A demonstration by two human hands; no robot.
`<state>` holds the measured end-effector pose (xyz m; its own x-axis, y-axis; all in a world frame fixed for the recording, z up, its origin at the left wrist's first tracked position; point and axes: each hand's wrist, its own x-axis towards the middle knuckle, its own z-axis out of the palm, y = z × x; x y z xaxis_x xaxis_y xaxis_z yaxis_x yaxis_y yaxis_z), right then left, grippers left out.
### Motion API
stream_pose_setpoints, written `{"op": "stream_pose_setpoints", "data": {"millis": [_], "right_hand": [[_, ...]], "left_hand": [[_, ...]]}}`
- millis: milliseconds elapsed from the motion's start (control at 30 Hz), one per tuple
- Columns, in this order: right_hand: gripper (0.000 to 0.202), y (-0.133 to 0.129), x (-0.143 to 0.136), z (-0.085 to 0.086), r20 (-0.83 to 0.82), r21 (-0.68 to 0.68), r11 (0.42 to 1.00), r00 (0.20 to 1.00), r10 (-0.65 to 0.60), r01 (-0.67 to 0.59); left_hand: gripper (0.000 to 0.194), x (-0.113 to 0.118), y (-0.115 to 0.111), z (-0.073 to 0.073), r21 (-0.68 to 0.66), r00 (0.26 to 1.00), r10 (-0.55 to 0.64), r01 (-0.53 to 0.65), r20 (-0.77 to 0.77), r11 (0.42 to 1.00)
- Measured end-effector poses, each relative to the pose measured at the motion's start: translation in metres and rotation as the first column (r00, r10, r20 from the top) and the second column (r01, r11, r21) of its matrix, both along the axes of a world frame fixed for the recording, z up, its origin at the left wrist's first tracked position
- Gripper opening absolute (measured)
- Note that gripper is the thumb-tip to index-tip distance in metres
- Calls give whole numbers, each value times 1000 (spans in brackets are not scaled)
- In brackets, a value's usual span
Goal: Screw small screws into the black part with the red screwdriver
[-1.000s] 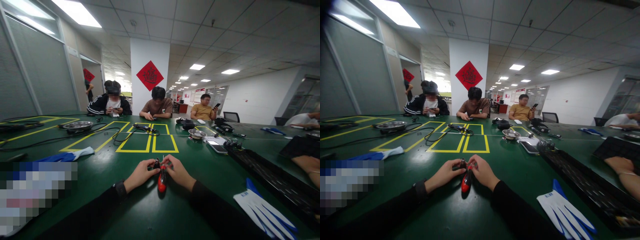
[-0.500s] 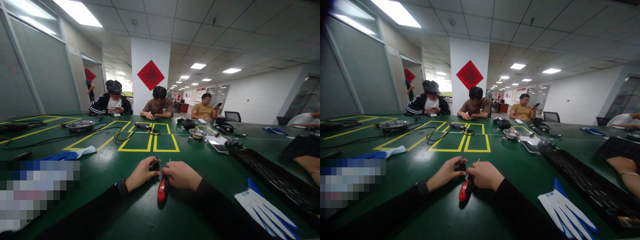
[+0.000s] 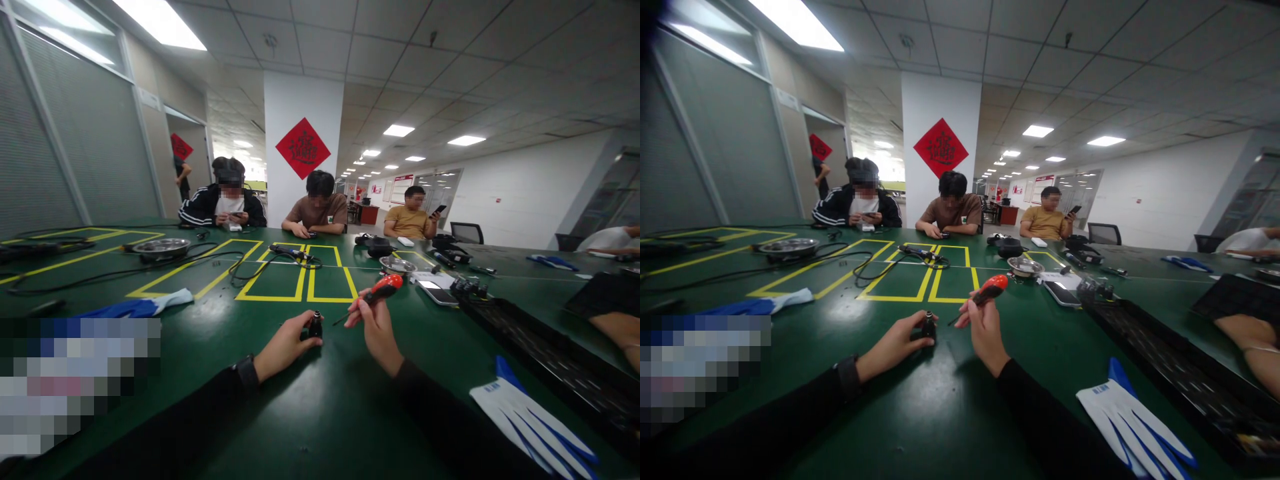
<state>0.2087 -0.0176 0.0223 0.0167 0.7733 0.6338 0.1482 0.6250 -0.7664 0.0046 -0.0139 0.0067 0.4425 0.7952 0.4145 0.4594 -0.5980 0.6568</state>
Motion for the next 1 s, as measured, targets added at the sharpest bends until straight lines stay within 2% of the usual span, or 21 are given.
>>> {"op": "stream_pose_setpoints", "data": {"millis": [33, 100, 367, 633, 833, 1000], "right_hand": [[20, -1, -4, -3, -83, -5, 1000, 996, -18, 17], [21, -8, -13, -8, -128, -1, 999, 991, -34, 34], [16, -35, -30, -8, -9, 141, 988, 998, 68, -66], [22, -31, -27, -11, 168, 124, 989, 984, 62, -84], [24, -31, -26, -12, 161, 132, 990, 986, 33, -55], [22, -30, -27, -12, 79, 122, 987, 992, 93, -103]], "left_hand": [[31, 0, 0, 0, -3, 1000, -2, 2, 4, 1000], [27, 1, -1, 2, -17, 1000, 7, -7, 0, 1000], [24, 0, -8, 7, 24, 998, 40, -38, -54, 999], [23, 1, -5, 3, 46, 996, 45, -42, -75, 998], [24, -2, -7, 9, 27, 996, 8, -6, -92, 1000], [25, -4, -6, 11, -31, 997, -7, 4, -75, 1000]]}}
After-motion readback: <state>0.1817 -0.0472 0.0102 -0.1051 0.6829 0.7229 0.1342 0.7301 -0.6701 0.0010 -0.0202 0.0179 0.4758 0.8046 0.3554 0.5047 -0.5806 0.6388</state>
